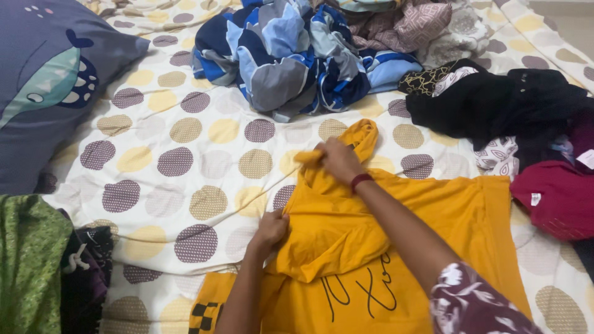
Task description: The person folds a green cloth, a yellow hoodie, and a red shirt by hand on a bed.
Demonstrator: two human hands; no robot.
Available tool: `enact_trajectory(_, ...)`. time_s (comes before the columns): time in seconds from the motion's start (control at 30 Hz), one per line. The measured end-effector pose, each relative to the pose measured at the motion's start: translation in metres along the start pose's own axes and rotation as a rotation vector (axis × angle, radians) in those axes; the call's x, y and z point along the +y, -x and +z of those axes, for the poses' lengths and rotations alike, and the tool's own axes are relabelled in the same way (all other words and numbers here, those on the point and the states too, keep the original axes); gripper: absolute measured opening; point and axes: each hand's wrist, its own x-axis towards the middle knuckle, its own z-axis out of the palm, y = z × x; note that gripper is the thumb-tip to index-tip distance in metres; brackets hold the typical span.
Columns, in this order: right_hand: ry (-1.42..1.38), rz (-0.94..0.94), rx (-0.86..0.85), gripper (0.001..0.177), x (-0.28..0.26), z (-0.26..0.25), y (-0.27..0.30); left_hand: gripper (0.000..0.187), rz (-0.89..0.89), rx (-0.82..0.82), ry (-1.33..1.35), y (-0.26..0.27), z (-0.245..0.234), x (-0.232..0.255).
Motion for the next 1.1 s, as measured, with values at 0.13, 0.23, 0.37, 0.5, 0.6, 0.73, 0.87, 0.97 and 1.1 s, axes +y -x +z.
enact_trajectory(0.13, -0.53, 0.116, 0.322, 0.03, 0.05, -0.031, -0.016, 0.025, 0.019, -0.027, 0.068, 0.0, -0.001, 0.0)
enact_trajectory(0.23, -0.824, -0.075, 0.51, 0.036, 0.076, -0.09, -0.024, 0.024, -0.067, -0.031, 0.13, 0.003, 0.001, 0.003)
enact_trajectory(0.37, -1.429, -0.105, 0.412, 0.031, 0.073, -0.173, 0.006, 0.026, -0.069, -0.048, 0.059, -0.003, -0.006, 0.002)
enact_trajectory(0.5, -1.587, -0.231, 0.244, 0.025, 0.049, -0.234, 0.062, 0.027, 0.058, 0.05, -0.353, -0.004, -0.006, 0.03)
enact_trajectory(0.6, -1.764, -0.291, 0.05, 0.027, 0.034, -0.249, 0.105, 0.038, 0.439, 0.578, -0.762, 0.006, 0.026, 0.068)
enact_trajectory(0.73, -1.902, -0.453, -0.041, 0.043, 0.017, -0.229, 0.169, 0.078, 0.078, 0.061, 0.264, 0.002, 0.099, 0.13)
enact_trajectory(0.87, -2.05, -0.346, -0.191, 0.055, -0.002, -0.193, 0.257, 0.09, -0.258, -0.254, 0.782, 0.012, 0.129, 0.148)
enact_trajectory(0.97, -1.921, -0.233, -0.431, 0.074, -0.004, -0.176, 0.31, 0.036, -0.141, -0.092, 1.134, -0.003, 0.132, 0.132)
enact_trajectory(1.1, -1.747, -0.135, -0.605, 0.074, -0.003, -0.144, 0.346, 0.035, -0.147, 0.141, 1.004, -0.018, 0.114, 0.107)
